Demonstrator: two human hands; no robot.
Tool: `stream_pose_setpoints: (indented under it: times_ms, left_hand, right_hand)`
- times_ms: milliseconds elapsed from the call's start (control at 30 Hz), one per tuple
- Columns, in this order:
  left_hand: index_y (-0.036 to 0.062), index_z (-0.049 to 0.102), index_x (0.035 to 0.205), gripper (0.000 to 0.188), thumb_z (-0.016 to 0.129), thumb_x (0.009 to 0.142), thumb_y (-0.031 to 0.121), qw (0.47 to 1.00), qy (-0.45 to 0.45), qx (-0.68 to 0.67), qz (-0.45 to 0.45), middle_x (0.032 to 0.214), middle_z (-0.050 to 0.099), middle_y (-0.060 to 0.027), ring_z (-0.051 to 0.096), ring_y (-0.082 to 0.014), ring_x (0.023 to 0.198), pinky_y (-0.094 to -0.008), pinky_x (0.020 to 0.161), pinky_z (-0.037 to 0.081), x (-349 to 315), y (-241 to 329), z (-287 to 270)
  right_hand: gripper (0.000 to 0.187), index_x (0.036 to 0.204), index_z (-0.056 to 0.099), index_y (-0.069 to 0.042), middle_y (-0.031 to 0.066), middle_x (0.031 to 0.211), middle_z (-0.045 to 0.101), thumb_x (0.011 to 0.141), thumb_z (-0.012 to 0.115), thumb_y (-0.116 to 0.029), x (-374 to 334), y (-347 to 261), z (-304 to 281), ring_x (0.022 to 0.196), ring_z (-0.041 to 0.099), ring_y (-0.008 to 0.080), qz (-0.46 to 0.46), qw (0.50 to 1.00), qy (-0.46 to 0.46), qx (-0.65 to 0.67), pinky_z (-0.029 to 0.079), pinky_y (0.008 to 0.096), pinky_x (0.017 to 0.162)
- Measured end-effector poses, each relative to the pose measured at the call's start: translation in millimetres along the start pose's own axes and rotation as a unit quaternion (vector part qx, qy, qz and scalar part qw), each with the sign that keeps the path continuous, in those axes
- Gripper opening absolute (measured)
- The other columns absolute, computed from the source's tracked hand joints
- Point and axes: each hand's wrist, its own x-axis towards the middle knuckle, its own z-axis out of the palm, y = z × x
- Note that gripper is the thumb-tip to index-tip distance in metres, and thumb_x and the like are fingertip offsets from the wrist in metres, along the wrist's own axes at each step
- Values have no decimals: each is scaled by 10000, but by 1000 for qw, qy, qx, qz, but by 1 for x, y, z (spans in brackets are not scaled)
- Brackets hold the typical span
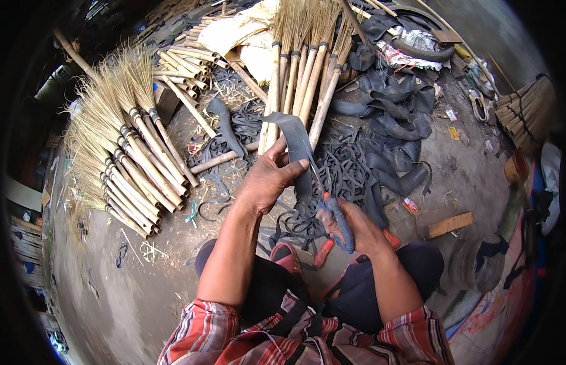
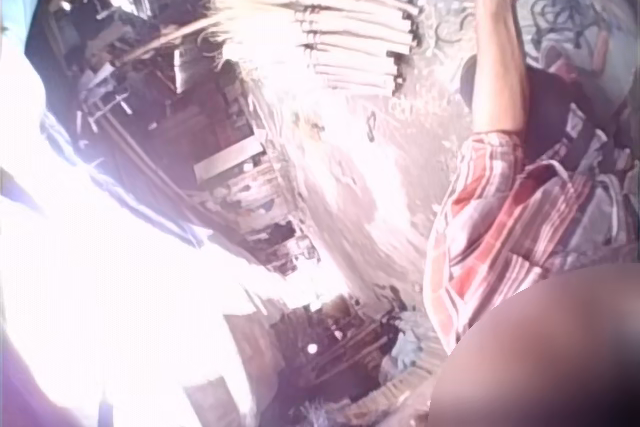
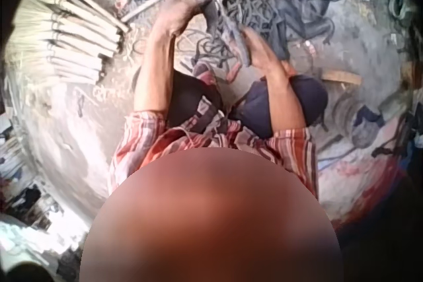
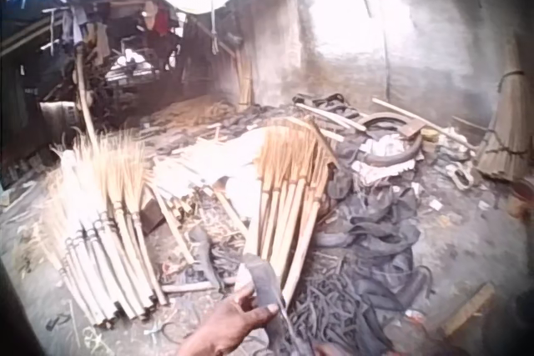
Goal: The person sits on the floor and uses shears to cut a piece of black rubber into narrow strips. The cut strips are dropped onto a growing pile on the floor. The person repeatedly repositions the rubber and continues cutting throughout the clip.
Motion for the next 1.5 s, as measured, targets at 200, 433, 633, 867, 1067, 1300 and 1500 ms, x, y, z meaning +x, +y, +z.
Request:
stream_pose_setpoints:
  times_ms: [200,433,633,867,1067,1300,1500]
  left_hand:
    - [43,510,1505,581,729,967,56,999,-33,43,-4,1084,675,19,590,-78,953,-251,860,494,-4,-6,12]
    - [33,574,1422,480,726,968,71,995,-31,94,3,1094,665,23,576,-79,986,-256,901,482,-2,-10,13]
    - [43,540,1461,503,698,985,58,1000,-8,-14,-3,1101,686,11,635,-84,982,-298,868,561,1,-2,5]
    - [68,480,1523,549,667,1007,49,1000,-5,-30,-7,1103,707,-5,680,-100,924,-325,828,600,-4,-2,9]
    - [75,508,1497,511,668,1012,64,1000,-19,-6,-13,1099,711,-9,679,-95,920,-309,817,586,-7,-7,12]
    - [62,578,1411,415,677,1008,78,999,12,-33,-15,1074,710,-5,690,-105,911,-319,775,610,-1,0,4]
    - [74,538,1451,475,674,999,32,999,-11,-26,-25,1088,700,1,690,-113,912,-328,789,618,-9,-5,6]
  right_hand:
    - [318,1059,617,-48,-36,871,548,1027,719,-347,5,0,0,784,503,62,-21,997,41,-60,447,248,693]
    - [318,1011,634,-28,-9,842,575,1001,753,-323,3,1,0,750,509,81,-14,987,91,-132,469,276,700]
    - [349,923,670,-6,56,771,677,928,821,-320,2,-8,13,680,576,96,-80,969,141,-187,468,318,611]
    - [567,910,647,-20,103,646,614,809,881,-527,5,-16,19,586,604,220,-93,921,212,-314,472,393,618]
    - [614,830,598,-16,109,583,548,799,878,-562,8,-14,16,538,531,207,-123,902,234,-341,446,396,575]
    - [609,809,595,-10,124,580,553,790,891,-542,1,-22,20,532,535,203,-44,938,196,-283,426,402,554]
    - [609,850,609,-3,171,643,604,782,887,-541,11,-14,22,579,604,368,-203,874,254,-360,444,462,590]
